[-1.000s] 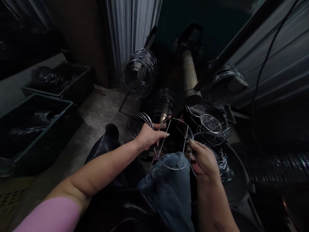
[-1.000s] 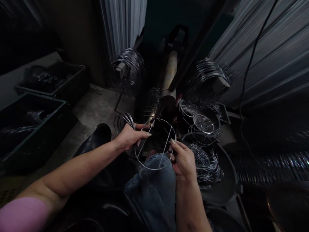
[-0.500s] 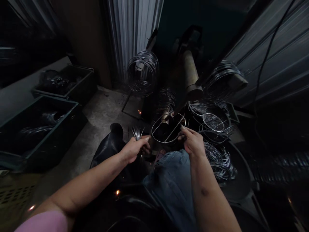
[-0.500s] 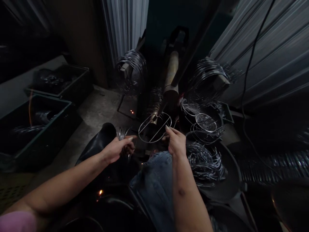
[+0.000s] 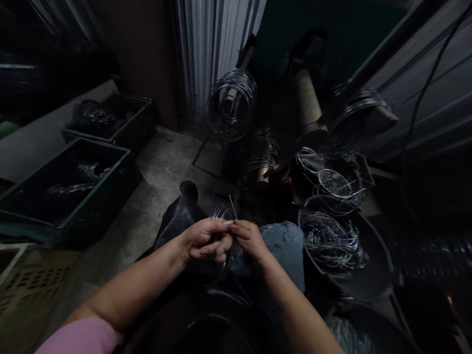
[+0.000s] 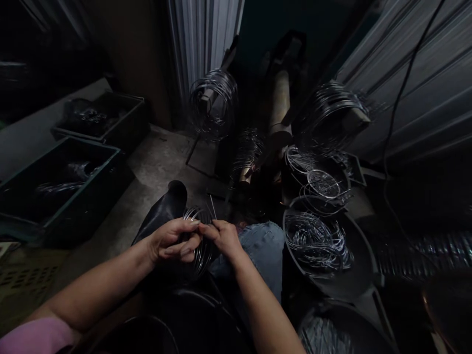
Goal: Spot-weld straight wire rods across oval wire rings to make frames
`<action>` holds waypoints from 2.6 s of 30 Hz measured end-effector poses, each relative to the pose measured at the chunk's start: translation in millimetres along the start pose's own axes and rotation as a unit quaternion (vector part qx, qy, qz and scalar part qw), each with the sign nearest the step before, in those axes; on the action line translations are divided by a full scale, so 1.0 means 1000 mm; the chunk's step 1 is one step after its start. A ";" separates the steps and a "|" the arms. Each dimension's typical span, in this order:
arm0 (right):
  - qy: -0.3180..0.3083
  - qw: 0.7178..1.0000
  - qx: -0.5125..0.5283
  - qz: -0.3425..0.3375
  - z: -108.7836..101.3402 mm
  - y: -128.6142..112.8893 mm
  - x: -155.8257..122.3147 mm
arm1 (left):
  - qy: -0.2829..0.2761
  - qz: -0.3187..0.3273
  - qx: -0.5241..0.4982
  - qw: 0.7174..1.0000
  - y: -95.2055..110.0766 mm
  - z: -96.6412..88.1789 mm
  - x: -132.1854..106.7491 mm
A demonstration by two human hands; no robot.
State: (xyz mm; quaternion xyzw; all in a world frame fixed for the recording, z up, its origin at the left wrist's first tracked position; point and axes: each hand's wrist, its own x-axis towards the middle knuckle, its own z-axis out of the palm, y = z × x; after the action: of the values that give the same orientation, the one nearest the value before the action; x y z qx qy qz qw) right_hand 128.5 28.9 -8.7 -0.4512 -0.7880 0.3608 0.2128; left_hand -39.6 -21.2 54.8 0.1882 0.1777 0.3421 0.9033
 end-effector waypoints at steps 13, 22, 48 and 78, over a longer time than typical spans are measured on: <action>0.148 0.980 -0.057 0.118 -0.066 0.018 -0.053 | 0.158 0.041 0.069 0.984 -0.026 -0.011 0.014; 0.147 0.977 -0.092 0.127 -0.073 0.023 -0.062 | 0.177 0.041 -0.011 0.983 -0.034 -0.009 0.022; 0.207 0.954 0.068 0.206 -0.107 0.018 -0.105 | 0.291 0.025 0.268 0.918 -0.056 -0.012 0.028; 0.014 0.966 -0.204 -0.161 -0.062 -0.033 -0.068 | 0.288 0.111 0.224 0.925 -0.014 0.023 0.043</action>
State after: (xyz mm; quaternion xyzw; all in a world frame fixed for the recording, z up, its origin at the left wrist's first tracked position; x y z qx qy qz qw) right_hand 185.6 -17.4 55.9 -0.3575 -0.9040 0.1472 0.1824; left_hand 9.1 -6.9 60.1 0.2977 0.4800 0.4306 0.7040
